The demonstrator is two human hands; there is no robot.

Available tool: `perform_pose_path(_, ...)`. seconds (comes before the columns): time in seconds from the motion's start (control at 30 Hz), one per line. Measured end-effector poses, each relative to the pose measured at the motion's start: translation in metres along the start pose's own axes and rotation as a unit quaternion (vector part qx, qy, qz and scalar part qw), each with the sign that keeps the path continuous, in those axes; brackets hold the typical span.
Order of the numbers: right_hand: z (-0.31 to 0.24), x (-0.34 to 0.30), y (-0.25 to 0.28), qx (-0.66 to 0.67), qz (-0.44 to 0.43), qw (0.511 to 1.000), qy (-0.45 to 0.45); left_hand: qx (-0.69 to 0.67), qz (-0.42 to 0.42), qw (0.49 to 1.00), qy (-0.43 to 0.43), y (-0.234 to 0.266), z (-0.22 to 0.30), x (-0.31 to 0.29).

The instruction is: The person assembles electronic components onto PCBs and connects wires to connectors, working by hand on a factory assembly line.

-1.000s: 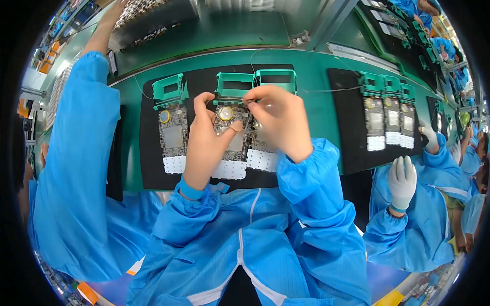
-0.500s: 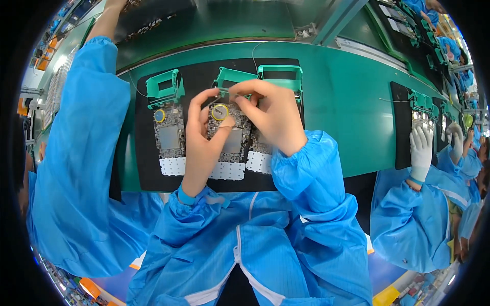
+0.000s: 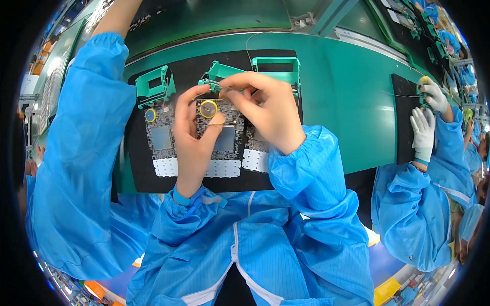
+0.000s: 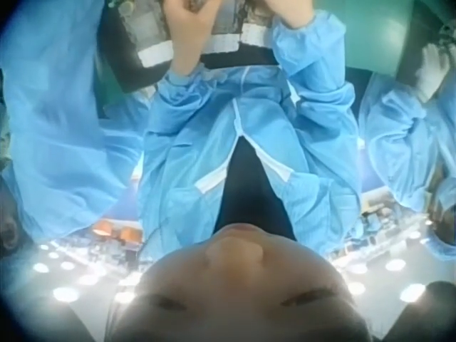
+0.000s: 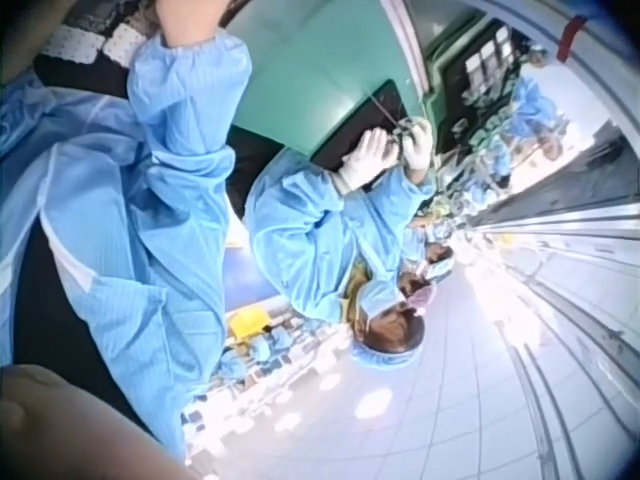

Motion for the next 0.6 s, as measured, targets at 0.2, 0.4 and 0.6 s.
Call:
perform_pose_path(0.2, 0.0020, 0.0011, 0.0006, -0.018, -0.002, 1.000, -0.001, 0.001, 0.002, 1.000, 0.021, 0.0002, -0.0012, -0.0010)
perform_pose_path(0.4, 0.0029, 0.0011, 0.0015, -0.010, -0.006, 1.000, -0.001, 0.012, -0.004, 1.000, 0.015, -0.0011, 0.0007, -0.0004)
perform_pose_path(0.6, 0.0016, 0.0014, -0.0009, -0.018, -0.010, 1.000, 0.013, 0.008, -0.002, 1.000, 0.017, 0.0009, 0.0010, -0.0020)
Point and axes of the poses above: each hand's wrist, its own x-axis towards the middle knuckle, its own y-axis out of the back of the hand, z = x × y, the point moved 4 cm from there along x, towards the middle knuckle, and after that the axes turned 6 degrees about -x, right-handed, at the moved point
